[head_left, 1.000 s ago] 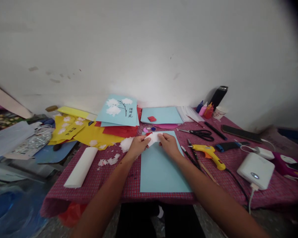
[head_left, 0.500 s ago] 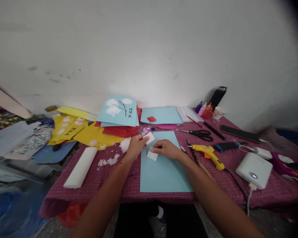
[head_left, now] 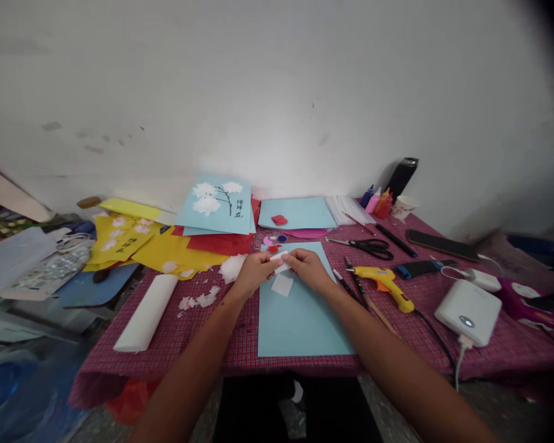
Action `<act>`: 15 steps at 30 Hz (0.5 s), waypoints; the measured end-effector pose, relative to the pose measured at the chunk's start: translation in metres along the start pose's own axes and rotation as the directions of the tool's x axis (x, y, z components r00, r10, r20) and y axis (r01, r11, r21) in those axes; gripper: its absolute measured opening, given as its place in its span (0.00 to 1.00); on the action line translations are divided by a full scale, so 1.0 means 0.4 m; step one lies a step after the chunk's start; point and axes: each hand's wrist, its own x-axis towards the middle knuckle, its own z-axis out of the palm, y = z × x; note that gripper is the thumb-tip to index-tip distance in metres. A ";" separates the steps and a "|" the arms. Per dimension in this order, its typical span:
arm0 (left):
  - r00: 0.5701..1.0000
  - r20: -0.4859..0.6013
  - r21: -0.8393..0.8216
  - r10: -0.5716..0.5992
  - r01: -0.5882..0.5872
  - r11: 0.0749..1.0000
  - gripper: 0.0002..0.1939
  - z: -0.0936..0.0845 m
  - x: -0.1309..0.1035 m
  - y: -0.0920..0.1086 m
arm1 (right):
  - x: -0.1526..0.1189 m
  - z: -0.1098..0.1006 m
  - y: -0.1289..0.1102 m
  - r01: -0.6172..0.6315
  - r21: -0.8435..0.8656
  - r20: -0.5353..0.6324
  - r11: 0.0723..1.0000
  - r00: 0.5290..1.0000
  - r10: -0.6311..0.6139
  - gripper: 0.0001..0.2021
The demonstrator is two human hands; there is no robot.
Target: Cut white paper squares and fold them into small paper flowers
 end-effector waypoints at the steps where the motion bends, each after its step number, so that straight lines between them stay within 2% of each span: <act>1: 1.000 0.003 -0.010 -0.003 0.003 1.000 0.19 0.000 0.000 -0.001 | 0.000 -0.001 0.001 -0.003 -0.004 0.000 1.000 1.000 0.003 0.18; 8: 1.000 0.027 -0.087 -0.011 0.014 0.996 0.14 0.001 0.007 -0.005 | 0.005 -0.005 0.002 -0.027 -0.028 -0.013 0.999 1.000 0.027 0.17; 15: 1.000 0.027 -0.110 0.015 -0.012 0.994 0.14 0.001 0.008 -0.009 | 0.007 0.001 0.014 -0.011 -0.023 0.005 1.000 1.000 0.012 0.16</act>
